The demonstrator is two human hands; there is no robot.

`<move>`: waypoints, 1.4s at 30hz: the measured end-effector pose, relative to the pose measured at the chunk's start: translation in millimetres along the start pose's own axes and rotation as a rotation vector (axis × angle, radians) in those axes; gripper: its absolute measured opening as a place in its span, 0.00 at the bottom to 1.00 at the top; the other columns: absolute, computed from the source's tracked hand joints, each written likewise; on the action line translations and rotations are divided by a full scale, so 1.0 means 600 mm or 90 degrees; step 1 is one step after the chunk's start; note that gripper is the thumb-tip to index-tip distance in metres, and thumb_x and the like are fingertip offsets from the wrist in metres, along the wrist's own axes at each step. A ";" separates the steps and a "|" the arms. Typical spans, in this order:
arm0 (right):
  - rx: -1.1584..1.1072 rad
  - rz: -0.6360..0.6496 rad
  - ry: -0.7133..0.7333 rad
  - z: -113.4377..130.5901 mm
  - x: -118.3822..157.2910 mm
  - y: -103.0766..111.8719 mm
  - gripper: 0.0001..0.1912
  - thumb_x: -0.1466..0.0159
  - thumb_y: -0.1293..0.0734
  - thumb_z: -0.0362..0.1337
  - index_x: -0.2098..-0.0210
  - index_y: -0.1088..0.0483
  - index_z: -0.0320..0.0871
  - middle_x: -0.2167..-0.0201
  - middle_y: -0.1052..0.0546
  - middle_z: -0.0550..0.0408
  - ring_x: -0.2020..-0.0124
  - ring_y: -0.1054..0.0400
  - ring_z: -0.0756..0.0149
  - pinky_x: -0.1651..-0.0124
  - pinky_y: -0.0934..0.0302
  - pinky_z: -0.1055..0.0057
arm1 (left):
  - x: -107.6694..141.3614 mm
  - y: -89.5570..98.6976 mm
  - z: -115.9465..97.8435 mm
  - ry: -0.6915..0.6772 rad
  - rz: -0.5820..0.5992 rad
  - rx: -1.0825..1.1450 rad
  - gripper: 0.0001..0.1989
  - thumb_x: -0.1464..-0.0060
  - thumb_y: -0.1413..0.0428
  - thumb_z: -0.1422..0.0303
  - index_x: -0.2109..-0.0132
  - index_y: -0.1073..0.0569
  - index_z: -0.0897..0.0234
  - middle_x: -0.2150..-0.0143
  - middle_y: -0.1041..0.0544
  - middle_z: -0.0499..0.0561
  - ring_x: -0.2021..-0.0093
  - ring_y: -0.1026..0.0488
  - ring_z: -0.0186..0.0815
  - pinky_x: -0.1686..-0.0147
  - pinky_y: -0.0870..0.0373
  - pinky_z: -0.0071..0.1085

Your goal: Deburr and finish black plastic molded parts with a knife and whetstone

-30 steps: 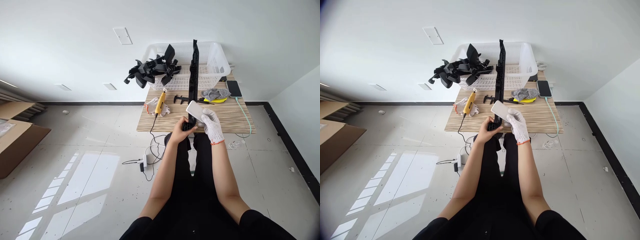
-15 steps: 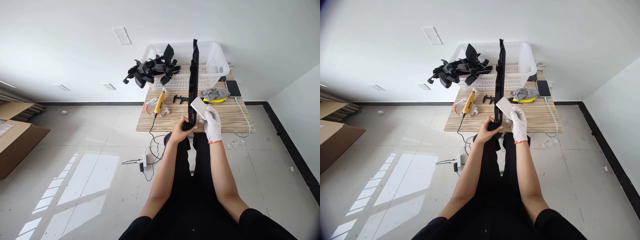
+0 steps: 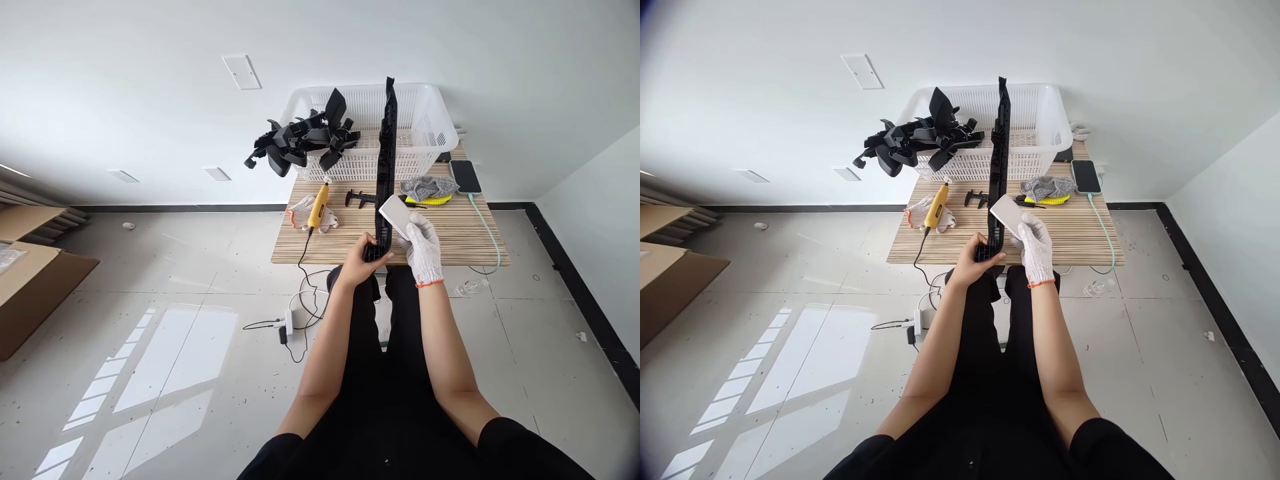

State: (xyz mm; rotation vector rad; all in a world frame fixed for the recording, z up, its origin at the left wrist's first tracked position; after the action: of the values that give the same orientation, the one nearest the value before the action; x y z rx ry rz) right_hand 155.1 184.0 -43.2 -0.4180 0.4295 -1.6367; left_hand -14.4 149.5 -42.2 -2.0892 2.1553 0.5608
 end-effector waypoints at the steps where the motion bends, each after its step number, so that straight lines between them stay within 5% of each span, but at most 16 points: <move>1: -0.006 0.003 0.001 0.001 0.000 0.000 0.20 0.47 0.20 0.46 0.58 0.25 0.51 0.59 0.20 0.60 0.63 0.25 0.68 0.68 0.28 0.72 | 0.000 0.000 0.000 0.003 0.000 0.002 0.24 0.48 0.32 0.55 0.63 0.40 0.59 0.66 0.35 0.45 0.66 0.37 0.32 0.64 0.37 0.31; 5: 0.009 0.082 -0.070 -0.006 0.000 -0.006 0.19 0.49 0.19 0.44 0.60 0.24 0.50 0.58 0.19 0.59 0.62 0.24 0.67 0.67 0.27 0.72 | 0.000 0.001 -0.001 0.007 -0.002 0.012 0.24 0.48 0.32 0.55 0.63 0.40 0.59 0.66 0.35 0.45 0.66 0.37 0.32 0.64 0.37 0.31; 9: -0.020 -0.014 0.011 -0.001 -0.002 0.007 0.18 0.46 0.21 0.45 0.58 0.25 0.53 0.56 0.20 0.61 0.62 0.25 0.69 0.66 0.26 0.72 | 0.000 0.000 -0.002 0.002 0.001 0.012 0.23 0.48 0.32 0.57 0.63 0.40 0.59 0.66 0.35 0.45 0.66 0.38 0.32 0.63 0.37 0.31; 13: 0.007 0.086 -0.074 -0.011 -0.002 -0.004 0.19 0.49 0.19 0.45 0.60 0.24 0.51 0.56 0.19 0.58 0.62 0.24 0.66 0.69 0.27 0.72 | 0.001 0.001 -0.002 0.005 -0.003 0.006 0.24 0.48 0.32 0.56 0.62 0.40 0.59 0.66 0.35 0.45 0.65 0.37 0.32 0.63 0.37 0.31; 18: -0.034 -0.049 0.006 0.001 -0.003 0.007 0.21 0.49 0.20 0.47 0.57 0.23 0.54 0.58 0.20 0.62 0.66 0.26 0.72 0.66 0.27 0.73 | 0.002 0.000 -0.002 0.007 0.002 0.004 0.23 0.48 0.32 0.56 0.63 0.40 0.59 0.66 0.35 0.45 0.65 0.38 0.32 0.63 0.37 0.31; 22: 0.011 0.059 -0.061 -0.001 -0.001 0.002 0.23 0.47 0.22 0.54 0.55 0.23 0.53 0.61 0.19 0.59 0.68 0.26 0.69 0.69 0.28 0.70 | 0.002 0.002 -0.003 0.004 -0.003 -0.006 0.23 0.48 0.32 0.55 0.62 0.39 0.59 0.66 0.36 0.45 0.65 0.38 0.33 0.63 0.37 0.31; 26: 0.014 0.014 -0.033 0.001 0.000 0.007 0.20 0.48 0.21 0.52 0.61 0.24 0.52 0.56 0.19 0.59 0.65 0.26 0.68 0.68 0.27 0.70 | 0.002 0.003 -0.003 -0.001 -0.004 -0.005 0.23 0.48 0.33 0.54 0.62 0.40 0.58 0.66 0.36 0.46 0.65 0.37 0.33 0.63 0.36 0.32; 30: 0.047 0.052 -0.047 -0.007 0.003 -0.003 0.20 0.51 0.19 0.49 0.63 0.24 0.49 0.57 0.20 0.57 0.59 0.25 0.62 0.64 0.26 0.66 | 0.001 0.001 0.000 0.010 0.004 0.003 0.24 0.48 0.33 0.54 0.62 0.40 0.58 0.66 0.35 0.45 0.66 0.37 0.32 0.65 0.37 0.31; 34: 0.024 -0.015 0.007 -0.003 0.004 0.001 0.18 0.48 0.21 0.48 0.62 0.24 0.50 0.52 0.21 0.57 0.56 0.25 0.62 0.62 0.25 0.65 | 0.001 0.001 0.002 0.004 0.002 0.000 0.24 0.48 0.33 0.54 0.63 0.40 0.59 0.66 0.34 0.45 0.66 0.37 0.32 0.63 0.37 0.31; 38: 0.055 0.073 -0.061 -0.008 0.005 -0.007 0.19 0.51 0.20 0.48 0.64 0.24 0.49 0.56 0.20 0.55 0.56 0.24 0.60 0.62 0.25 0.65 | 0.001 0.001 0.002 0.001 0.000 -0.002 0.23 0.48 0.32 0.55 0.62 0.39 0.59 0.65 0.36 0.45 0.65 0.38 0.32 0.63 0.38 0.31; 42: 0.021 -0.031 0.009 0.002 0.003 0.004 0.18 0.48 0.21 0.49 0.61 0.24 0.52 0.53 0.21 0.59 0.59 0.26 0.66 0.64 0.26 0.69 | 0.002 0.001 0.000 0.002 0.001 0.003 0.24 0.48 0.33 0.55 0.63 0.40 0.59 0.66 0.35 0.45 0.66 0.37 0.32 0.63 0.37 0.32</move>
State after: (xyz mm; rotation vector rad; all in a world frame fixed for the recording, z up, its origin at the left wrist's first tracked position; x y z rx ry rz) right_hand 157.4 181.8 -43.0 -0.3953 0.4060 -1.6922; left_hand -15.1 148.6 -42.5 -2.0876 2.1592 0.5525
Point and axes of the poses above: each hand's wrist, its own x-axis away from the middle knuckle, its own y-axis out of the back of the hand, z = x × y, the point moved 4 cm from there along -x, towards the middle knuckle
